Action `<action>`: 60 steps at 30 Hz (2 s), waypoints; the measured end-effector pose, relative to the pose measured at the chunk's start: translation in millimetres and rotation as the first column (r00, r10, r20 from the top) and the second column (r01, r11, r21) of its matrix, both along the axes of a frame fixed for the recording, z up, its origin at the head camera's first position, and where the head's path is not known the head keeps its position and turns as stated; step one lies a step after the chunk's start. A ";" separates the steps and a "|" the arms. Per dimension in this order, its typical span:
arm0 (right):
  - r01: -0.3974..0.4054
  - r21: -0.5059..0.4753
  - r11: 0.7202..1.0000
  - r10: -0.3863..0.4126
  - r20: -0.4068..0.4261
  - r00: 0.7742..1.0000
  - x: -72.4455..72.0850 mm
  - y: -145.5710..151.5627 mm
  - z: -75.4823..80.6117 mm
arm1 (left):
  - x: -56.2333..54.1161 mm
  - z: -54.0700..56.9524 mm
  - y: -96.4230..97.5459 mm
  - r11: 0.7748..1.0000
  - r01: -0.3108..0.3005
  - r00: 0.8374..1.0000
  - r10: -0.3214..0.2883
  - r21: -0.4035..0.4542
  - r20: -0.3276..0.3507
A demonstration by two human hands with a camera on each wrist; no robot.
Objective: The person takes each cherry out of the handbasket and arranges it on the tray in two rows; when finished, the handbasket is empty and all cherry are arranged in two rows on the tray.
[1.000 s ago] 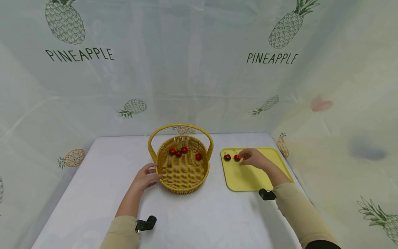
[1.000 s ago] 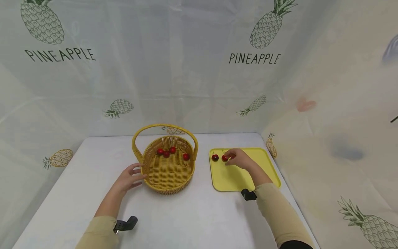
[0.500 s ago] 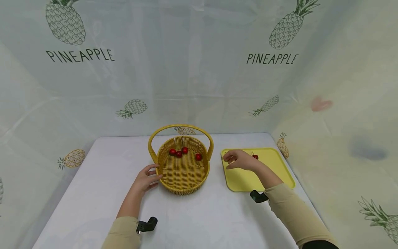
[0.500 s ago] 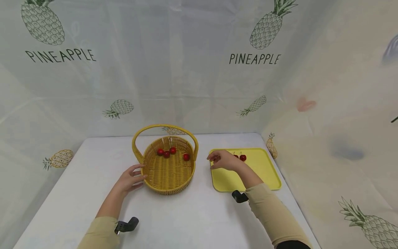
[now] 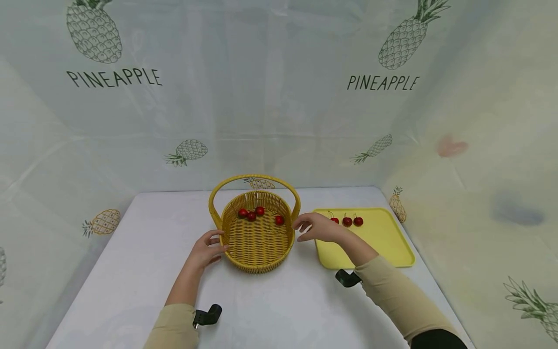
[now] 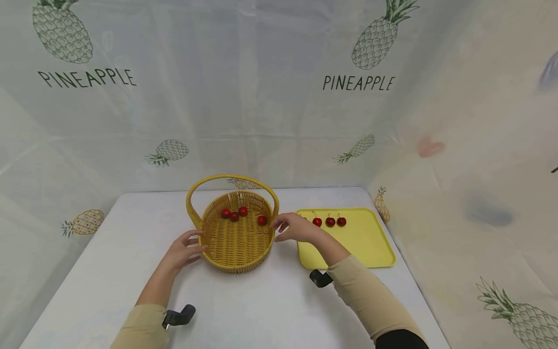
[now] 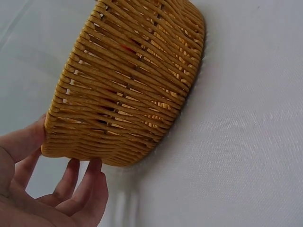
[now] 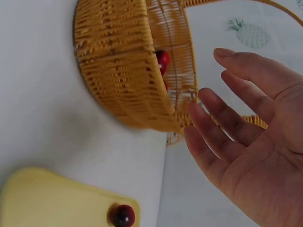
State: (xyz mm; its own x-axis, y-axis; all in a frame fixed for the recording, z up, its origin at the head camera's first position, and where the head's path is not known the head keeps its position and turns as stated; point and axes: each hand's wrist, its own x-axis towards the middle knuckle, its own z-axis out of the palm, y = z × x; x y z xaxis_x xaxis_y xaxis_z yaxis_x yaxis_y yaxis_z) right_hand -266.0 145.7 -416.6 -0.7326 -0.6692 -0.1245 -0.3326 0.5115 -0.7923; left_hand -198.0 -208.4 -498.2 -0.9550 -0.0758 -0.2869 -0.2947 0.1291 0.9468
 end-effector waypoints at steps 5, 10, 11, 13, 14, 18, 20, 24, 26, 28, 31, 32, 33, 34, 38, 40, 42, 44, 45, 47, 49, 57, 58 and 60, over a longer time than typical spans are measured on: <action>-0.024 -0.016 1.000 0.023 -0.003 1.000 -1.1 -18.3 -8.6 | -0.3 -0.7 -0.3 1.000 0.002 1.000 -0.002 0.009 0.012; 0.002 0.010 1.000 -0.002 -0.003 1.000 -4.9 -33.1 -16.6 | -0.5 -0.1 -0.2 1.000 0.001 1.000 -0.002 0.024 0.015; 0.010 0.011 1.000 -0.009 -0.003 1.000 -6.1 -35.6 -18.3 | -0.6 -0.2 -0.3 1.000 0.003 1.000 -0.003 0.025 0.015; 0.025 0.011 1.000 -0.025 -0.006 1.000 -8.0 -40.4 -20.8 | -0.9 -0.1 -0.5 1.000 -0.001 1.000 0.001 0.027 0.018; 0.027 0.003 1.000 -0.027 -0.007 1.000 -8.9 -42.7 -21.9 | -1.1 -0.1 -0.5 1.000 -0.003 1.000 0.003 0.028 0.019; 0.022 -0.002 1.000 -0.022 -0.001 1.000 -13.3 -51.8 -25.5 | -1.8 -0.2 -1.0 0.999 -0.009 1.000 0.008 0.034 0.025; 0.024 0.004 1.000 -0.024 0.002 1.000 -15.7 -55.7 -27.0 | -2.0 -0.4 -1.3 0.999 -0.010 1.000 0.009 0.036 0.025; 0.043 0.031 0.999 -0.044 0.034 0.998 -22.4 -62.3 -31.4 | -2.1 -1.2 -1.9 0.999 -0.011 1.000 0.010 0.044 0.022; 0.042 0.048 0.998 -0.044 0.041 0.998 -26.0 -65.7 -33.9 | -2.1 -1.5 -2.0 0.999 -0.010 1.000 0.009 0.046 0.021; 0.030 0.067 0.997 -0.033 0.044 0.999 -30.0 -69.0 -36.4 | -1.9 -1.3 -1.9 0.999 -0.013 1.000 0.011 0.047 0.023; 0.011 0.103 0.995 -0.014 0.034 0.999 -35.8 -73.5 -39.2 | -1.5 -0.6 -1.4 0.999 -0.017 1.000 0.015 0.048 0.026; 0.004 0.113 0.994 -0.007 0.035 0.999 -37.9 -75.0 -39.8 | -1.3 -0.5 -1.3 0.999 -0.019 0.999 0.017 0.048 0.027; -0.004 0.123 0.992 0.000 0.034 0.999 -39.7 -76.3 -40.4 | -1.2 -0.4 -1.3 0.999 -0.020 0.999 0.019 0.048 0.027; -0.010 0.134 0.991 0.005 0.034 0.999 -41.2 -77.6 -40.5 | -1.1 -0.3 -1.3 0.999 -0.021 0.999 0.020 0.050 0.027; -0.020 0.163 0.986 0.014 0.041 0.999 -44.8 -82.3 -40.7 | -0.5 -0.2 -1.1 0.999 -0.020 1.000 0.019 0.048 0.024; -0.015 0.171 0.985 0.007 0.050 0.999 -45.3 -84.2 -40.7 | -0.1 0.0 -0.9 0.999 -0.017 1.000 0.016 0.046 0.023; -0.002 0.176 0.984 -0.008 0.058 0.998 -46.1 -86.3 -41.1 | 0.3 0.0 -0.6 0.999 -0.016 1.000 0.015 0.045 0.022; 0.009 0.185 0.983 -0.022 0.065 0.998 -46.6 -88.4 -41.3 | 0.6 -0.2 -0.5 0.999 -0.018 1.000 0.017 0.045 0.022; 0.016 0.190 0.982 -0.029 0.069 0.997 -46.9 -89.3 -41.4 | 0.8 -0.1 -0.4 0.999 -0.020 1.000 0.019 0.047 0.021; 0.023 0.200 0.980 -0.039 0.080 0.996 -48.0 -90.9 -42.0 | 0.7 -0.4 0.0 0.998 -0.024 1.000 0.023 0.051 0.020; 0.022 0.210 0.977 -0.041 0.087 0.995 -49.3 -92.4 -43.0 | 0.6 -0.6 0.3 0.998 -0.028 0.999 0.027 0.056 0.021; 0.008 0.259 0.966 -0.029 0.075 0.997 -55.9 -98.0 -48.6 | 1.2 -0.4 0.6 0.998 -0.032 0.999 0.031 0.057 0.028; 0.008 0.262 0.965 -0.028 0.072 0.997 -56.5 -98.6 -49.1 | 1.3 -0.3 0.6 0.998 -0.033 0.999 0.031 0.057 0.028; 0.009 0.267 0.964 -0.027 0.067 0.997 -57.4 -99.6 -50.0 | 1.5 0.0 0.6 0.998 -0.033 0.999 0.031 0.057 0.028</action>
